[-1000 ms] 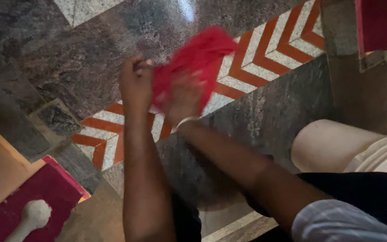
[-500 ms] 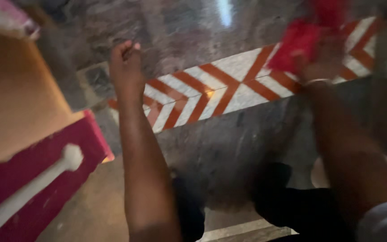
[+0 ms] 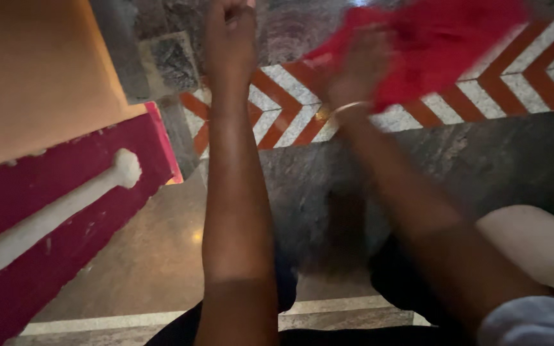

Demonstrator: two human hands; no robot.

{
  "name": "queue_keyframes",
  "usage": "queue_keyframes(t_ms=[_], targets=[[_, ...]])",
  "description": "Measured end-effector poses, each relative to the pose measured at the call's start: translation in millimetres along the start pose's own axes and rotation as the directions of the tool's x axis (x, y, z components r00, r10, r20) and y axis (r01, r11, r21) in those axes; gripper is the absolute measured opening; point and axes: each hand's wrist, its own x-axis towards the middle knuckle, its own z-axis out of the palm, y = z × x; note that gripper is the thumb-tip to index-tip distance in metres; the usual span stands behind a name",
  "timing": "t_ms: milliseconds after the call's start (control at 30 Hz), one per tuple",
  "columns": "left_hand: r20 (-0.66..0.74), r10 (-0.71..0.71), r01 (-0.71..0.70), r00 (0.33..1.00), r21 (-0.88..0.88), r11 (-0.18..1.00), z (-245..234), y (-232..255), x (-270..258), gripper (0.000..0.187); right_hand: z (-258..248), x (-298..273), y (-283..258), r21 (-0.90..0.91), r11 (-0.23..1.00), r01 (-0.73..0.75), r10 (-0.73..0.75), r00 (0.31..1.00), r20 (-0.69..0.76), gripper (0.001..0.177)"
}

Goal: The person sits on the floor and uses a red cloth to wipe the tiled floor. They repeatedly dip the cloth into a white bucket of water, wring it out, and scrub the floor surface in a systematic manner.

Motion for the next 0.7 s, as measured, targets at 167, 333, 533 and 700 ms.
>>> queue_keyframes(t_ms=[167, 333, 533, 700], targets=[[0.009, 0.034, -0.034, 0.999, 0.084, 0.996, 13, -22, 7, 0.022, -15, -113, -117, 0.313, 0.760, 0.569, -0.594, 0.804, -0.021, 0.073], [0.036, -0.078, 0.081, 0.996, -0.088, 0.993, 6, -42, 15, 0.023, -11, -102, -51, 0.325, 0.487, 0.811, -0.824, 0.550, -0.136, 0.047], [0.079, -0.085, 0.083, 0.993, 0.028, 0.996, -6, -20, 9, 0.018, -6, -134, -70, 0.380, 0.575, 0.725, -0.783, 0.622, -0.003, 0.018], [0.077, -0.274, 0.269, 0.959, 0.074, 0.960, 6, 21, 4, 0.016, 0, -80, 105, 0.343, 0.867, 0.361, -0.239, 0.906, -0.349, 0.021]])
